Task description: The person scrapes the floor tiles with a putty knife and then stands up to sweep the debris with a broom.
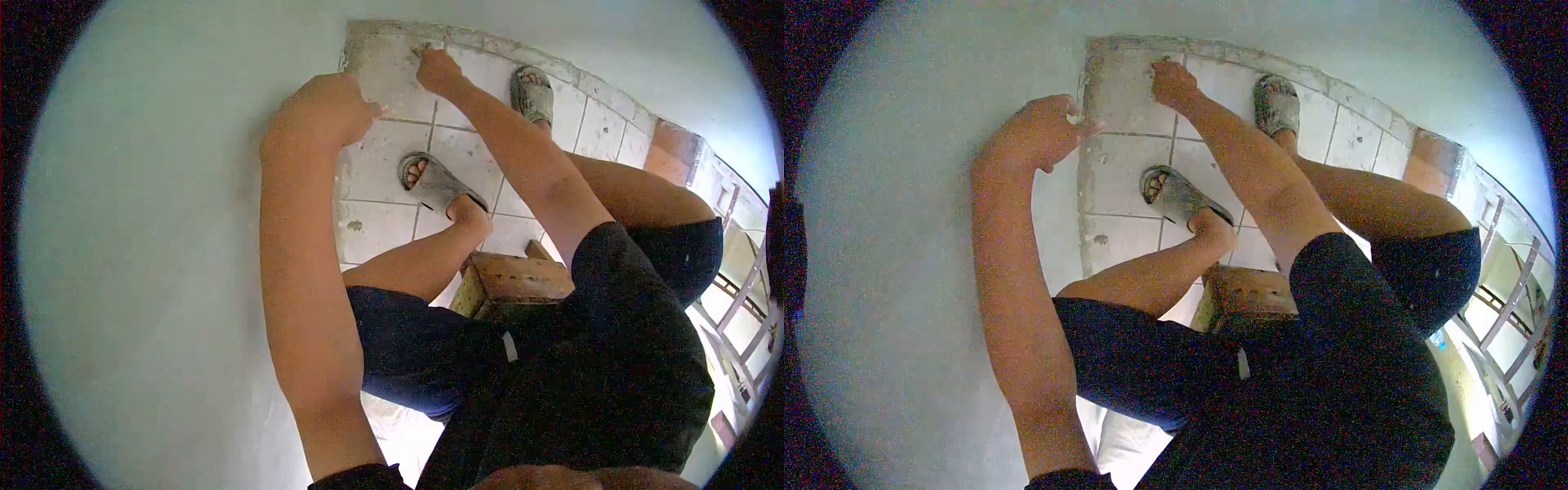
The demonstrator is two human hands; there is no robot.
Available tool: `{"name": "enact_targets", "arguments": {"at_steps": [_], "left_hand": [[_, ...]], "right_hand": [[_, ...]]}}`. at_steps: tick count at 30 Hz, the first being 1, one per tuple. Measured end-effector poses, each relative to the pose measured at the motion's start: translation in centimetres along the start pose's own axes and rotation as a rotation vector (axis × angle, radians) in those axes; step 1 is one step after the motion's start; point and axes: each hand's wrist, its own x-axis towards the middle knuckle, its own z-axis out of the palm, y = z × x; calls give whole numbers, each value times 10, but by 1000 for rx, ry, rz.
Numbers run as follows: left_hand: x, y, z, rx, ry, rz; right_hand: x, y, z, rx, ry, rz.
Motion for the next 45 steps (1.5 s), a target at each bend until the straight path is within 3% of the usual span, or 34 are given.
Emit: {"name": "enact_targets", "arguments": {"at_steps": [2,5,7,9,10,11,12,14,16,18,19,21,24,25,26,28,30,33,35,36,38,39,41,44,45], "left_hand": [[-4,-1,-14,-14,50,14],[2,-2,-12,-68,90,3],[6,-1,-7,-83,70,-12],[0,2,4,-129,108,5],[-1,2,8,-126,90,2],[-3,2,7,-130,39,-6],[-5,1,7,-133,-14,-13],[0,-5,8,-133,48,27],[-1,-4,0,-130,113,71],[-4,6,-11,-249,3,-70],[-1,6,-8,-254,7,-67],[6,4,2,-182,78,33],[7,0,7,-141,-38,80],[3,0,4,-113,-74,45],[-1,2,1,-111,-82,39],[-6,3,-7,-137,-113,-5],[-2,3,-6,-171,-65,13],[12,-3,-3,-172,-7,54],[16,-3,-5,-137,-2,85],[11,3,-10,-112,-4,70],[7,14,-13,-83,-16,60],[6,16,-14,-110,-17,75],[2,18,-16,-135,-9,86],[-6,18,-19,-180,2,91],[-4,15,-15,-172,10,87]], "right_hand": [[-17,12,23,-161,-141,-117],[-96,-7,28,-109,-82,-94],[-104,-12,31,37,-356,20],[-62,-1,42,-30,-24,-176],[-30,2,36,-178,-150,-213],[-13,-24,-13,-11,-99,-37],[2,-31,-26,34,32,-44],[10,-38,-48,25,-144,-23],[-15,-13,2,43,-89,-100],[-72,2,57,-73,171,-158],[-84,-1,43,-79,173,-161],[-96,-16,8,-9,-303,-9],[-34,-13,8,54,35,-187],[-1,-27,-19,-9,-156,-34],[36,-15,-14,-391,-165,-504],[52,-12,-16,-425,-287,-389],[20,0,-47,-101,-261,-220],[-20,56,-18,-360,-143,-363],[-36,56,-36,-159,-393,-98],[-25,59,-26,-153,-399,-90],[13,52,-1,-391,-366,-402],[22,35,2,-384,-370,-402],[46,2,-16,-67,-150,-250],[23,39,-63,-243,-329,-323],[8,58,-61,-179,-26,-415]]}}
